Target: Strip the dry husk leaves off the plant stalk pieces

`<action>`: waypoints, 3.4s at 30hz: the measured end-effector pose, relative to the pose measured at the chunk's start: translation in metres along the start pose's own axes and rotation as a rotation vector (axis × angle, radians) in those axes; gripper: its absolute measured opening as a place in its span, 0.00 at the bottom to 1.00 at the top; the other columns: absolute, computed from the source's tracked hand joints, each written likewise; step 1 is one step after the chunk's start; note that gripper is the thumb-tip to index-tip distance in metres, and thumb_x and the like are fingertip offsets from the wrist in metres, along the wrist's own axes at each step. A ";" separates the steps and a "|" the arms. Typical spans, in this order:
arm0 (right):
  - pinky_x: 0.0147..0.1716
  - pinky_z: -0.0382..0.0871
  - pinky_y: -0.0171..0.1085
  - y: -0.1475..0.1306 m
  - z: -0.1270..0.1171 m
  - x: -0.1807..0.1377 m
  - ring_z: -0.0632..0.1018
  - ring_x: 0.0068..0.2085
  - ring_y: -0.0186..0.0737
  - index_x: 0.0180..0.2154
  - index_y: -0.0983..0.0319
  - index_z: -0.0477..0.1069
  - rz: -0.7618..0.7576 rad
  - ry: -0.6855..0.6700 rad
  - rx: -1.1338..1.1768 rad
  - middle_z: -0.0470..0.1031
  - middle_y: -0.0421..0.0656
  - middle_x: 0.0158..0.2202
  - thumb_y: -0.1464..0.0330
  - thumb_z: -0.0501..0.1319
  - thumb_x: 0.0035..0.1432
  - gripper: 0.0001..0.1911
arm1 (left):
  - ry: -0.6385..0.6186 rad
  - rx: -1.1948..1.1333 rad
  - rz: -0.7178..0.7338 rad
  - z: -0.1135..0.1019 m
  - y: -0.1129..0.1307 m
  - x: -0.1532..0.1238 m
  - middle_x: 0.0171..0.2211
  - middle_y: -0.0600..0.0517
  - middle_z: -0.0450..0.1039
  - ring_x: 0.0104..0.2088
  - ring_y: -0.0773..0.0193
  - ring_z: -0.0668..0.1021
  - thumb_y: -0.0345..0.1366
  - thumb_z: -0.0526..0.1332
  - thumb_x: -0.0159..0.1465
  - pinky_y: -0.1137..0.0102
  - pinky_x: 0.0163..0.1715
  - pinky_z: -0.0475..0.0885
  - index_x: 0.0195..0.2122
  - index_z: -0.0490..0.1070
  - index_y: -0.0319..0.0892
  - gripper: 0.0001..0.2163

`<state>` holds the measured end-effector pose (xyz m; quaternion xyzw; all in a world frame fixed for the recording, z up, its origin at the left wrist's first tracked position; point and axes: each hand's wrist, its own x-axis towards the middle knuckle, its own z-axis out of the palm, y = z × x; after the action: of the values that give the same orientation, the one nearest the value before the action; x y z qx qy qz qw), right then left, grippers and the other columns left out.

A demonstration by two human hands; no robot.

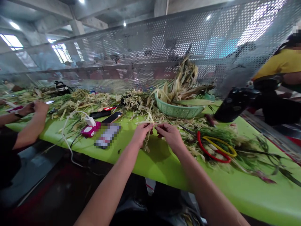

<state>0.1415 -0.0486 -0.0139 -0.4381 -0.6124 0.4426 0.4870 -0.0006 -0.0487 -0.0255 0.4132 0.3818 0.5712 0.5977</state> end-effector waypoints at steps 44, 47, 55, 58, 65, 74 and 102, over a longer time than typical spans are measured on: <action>0.31 0.66 0.37 0.020 -0.009 0.007 0.73 0.29 0.40 0.29 0.62 0.74 -0.215 0.128 -0.157 0.75 0.42 0.27 0.62 0.65 0.48 0.09 | -0.191 0.572 0.153 -0.005 0.000 0.000 0.27 0.54 0.68 0.28 0.66 0.71 0.36 0.55 0.62 0.70 0.35 0.66 0.35 0.67 0.41 0.05; 0.34 0.67 0.38 0.024 -0.011 0.009 0.74 0.31 0.42 0.29 0.62 0.75 -0.249 0.159 -0.209 0.76 0.43 0.28 0.63 0.65 0.48 0.08 | -0.191 0.617 0.150 -0.004 -0.001 -0.001 0.24 0.56 0.63 0.26 0.68 0.69 0.35 0.54 0.62 0.72 0.30 0.64 0.32 0.64 0.42 0.04; 0.38 0.66 0.38 0.013 -0.017 0.004 0.75 0.35 0.42 0.29 0.61 0.75 -0.307 0.241 -0.256 0.77 0.43 0.31 0.67 0.63 0.49 0.05 | -0.320 0.546 0.103 -0.003 0.005 -0.006 0.24 0.56 0.60 0.23 0.71 0.65 0.37 0.53 0.63 0.73 0.29 0.66 0.34 0.66 0.41 0.07; 0.38 0.67 0.38 0.011 -0.019 0.004 0.76 0.35 0.43 0.30 0.62 0.75 -0.293 0.242 -0.234 0.77 0.44 0.32 0.66 0.64 0.49 0.06 | -0.345 0.464 0.074 -0.003 0.005 -0.005 0.23 0.57 0.59 0.23 0.71 0.64 0.38 0.54 0.62 0.74 0.28 0.65 0.34 0.66 0.40 0.07; 0.36 0.69 0.40 0.008 -0.021 0.004 0.76 0.33 0.43 0.32 0.63 0.78 -0.189 0.061 -0.093 0.78 0.44 0.30 0.60 0.67 0.48 0.12 | -0.246 0.308 0.006 -0.005 -0.003 -0.001 0.25 0.56 0.62 0.24 0.70 0.66 0.39 0.58 0.59 0.75 0.25 0.61 0.35 0.65 0.41 0.07; 0.39 0.68 0.41 0.003 -0.011 0.001 0.75 0.34 0.42 0.28 0.61 0.75 -0.195 0.185 0.056 0.76 0.42 0.30 0.61 0.67 0.45 0.10 | -0.330 0.271 0.031 -0.001 0.000 -0.004 0.22 0.59 0.55 0.22 0.72 0.60 0.50 0.57 0.61 0.75 0.23 0.57 0.31 0.59 0.43 0.15; 0.34 0.65 0.38 0.002 -0.008 -0.001 0.71 0.30 0.38 0.26 0.61 0.73 -0.314 0.161 -0.167 0.72 0.40 0.26 0.64 0.66 0.47 0.07 | -0.260 0.486 0.063 0.004 -0.010 0.001 0.22 0.54 0.65 0.26 0.67 0.67 0.44 0.58 0.60 0.72 0.28 0.62 0.30 0.71 0.39 0.12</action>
<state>0.1498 -0.0480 -0.0149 -0.4099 -0.6668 0.2723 0.5597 0.0066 -0.0481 -0.0336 0.6261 0.4146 0.4231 0.5070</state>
